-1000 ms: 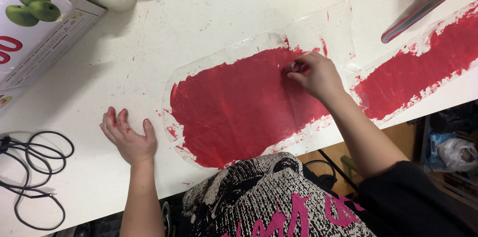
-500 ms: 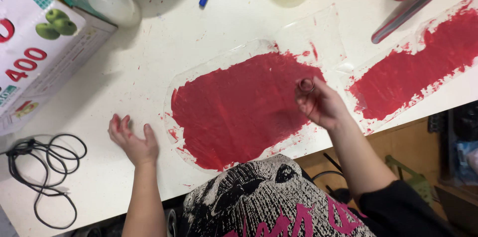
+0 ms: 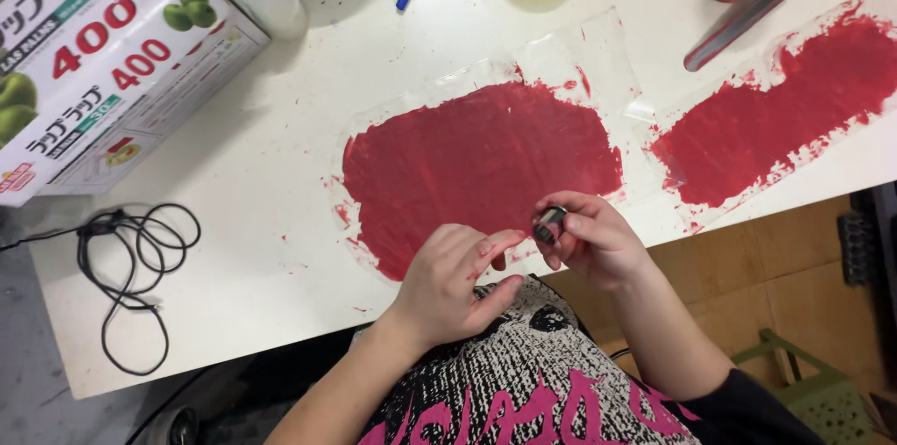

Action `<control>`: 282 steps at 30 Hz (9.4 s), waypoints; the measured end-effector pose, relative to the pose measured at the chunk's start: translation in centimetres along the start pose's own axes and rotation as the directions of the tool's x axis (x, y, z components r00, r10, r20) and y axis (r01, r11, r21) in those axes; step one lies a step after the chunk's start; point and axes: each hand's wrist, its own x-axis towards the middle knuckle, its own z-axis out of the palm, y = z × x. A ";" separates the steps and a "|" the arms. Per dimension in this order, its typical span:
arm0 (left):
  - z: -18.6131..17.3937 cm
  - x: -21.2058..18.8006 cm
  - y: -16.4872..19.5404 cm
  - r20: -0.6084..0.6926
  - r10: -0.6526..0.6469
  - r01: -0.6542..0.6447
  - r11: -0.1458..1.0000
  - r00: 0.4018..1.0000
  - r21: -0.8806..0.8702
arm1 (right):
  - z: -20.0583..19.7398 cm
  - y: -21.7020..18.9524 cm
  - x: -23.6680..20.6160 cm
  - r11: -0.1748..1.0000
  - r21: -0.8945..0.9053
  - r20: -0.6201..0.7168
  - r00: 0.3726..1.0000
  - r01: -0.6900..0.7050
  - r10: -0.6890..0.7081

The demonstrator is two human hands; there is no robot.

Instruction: The person spreads and smooths a red mixture over plastic wrap on a work table, then repeatedly presses a small cylindrical cutter into the red layer to cut out rounds, dipping the cutter and repositioning it across the sheet. A cup holding the red mixture with a spoon and a spatula sit nearby on the table.

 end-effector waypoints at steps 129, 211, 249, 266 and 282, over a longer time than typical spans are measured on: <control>24.8 15.1 5.9 -0.074 -0.424 0.385 0.872 0.903 -0.302 | -16.4 -20.4 -8.2 0.932 -0.354 -0.074 0.991 0.082 -0.115; 16.8 15.4 -2.5 0.128 -0.001 0.003 1.000 0.992 -0.017 | -9.8 -7.6 -13.7 0.980 0.129 -0.519 0.853 0.148 -0.060; 27.1 33.8 -12.3 -0.006 0.161 -0.135 0.847 0.987 0.515 | -26.1 -18.8 -14.7 0.967 0.228 -0.491 0.871 0.111 0.016; 10.2 9.1 2.4 -0.012 0.012 -0.011 0.996 1.000 0.086 | -7.0 -7.2 -4.6 0.999 0.012 -0.141 0.989 0.039 -0.037; 3.7 7.0 1.8 0.259 0.243 -0.305 0.922 0.935 0.238 | -0.8 -5.1 -4.7 0.993 -0.114 -0.143 0.988 0.044 -0.060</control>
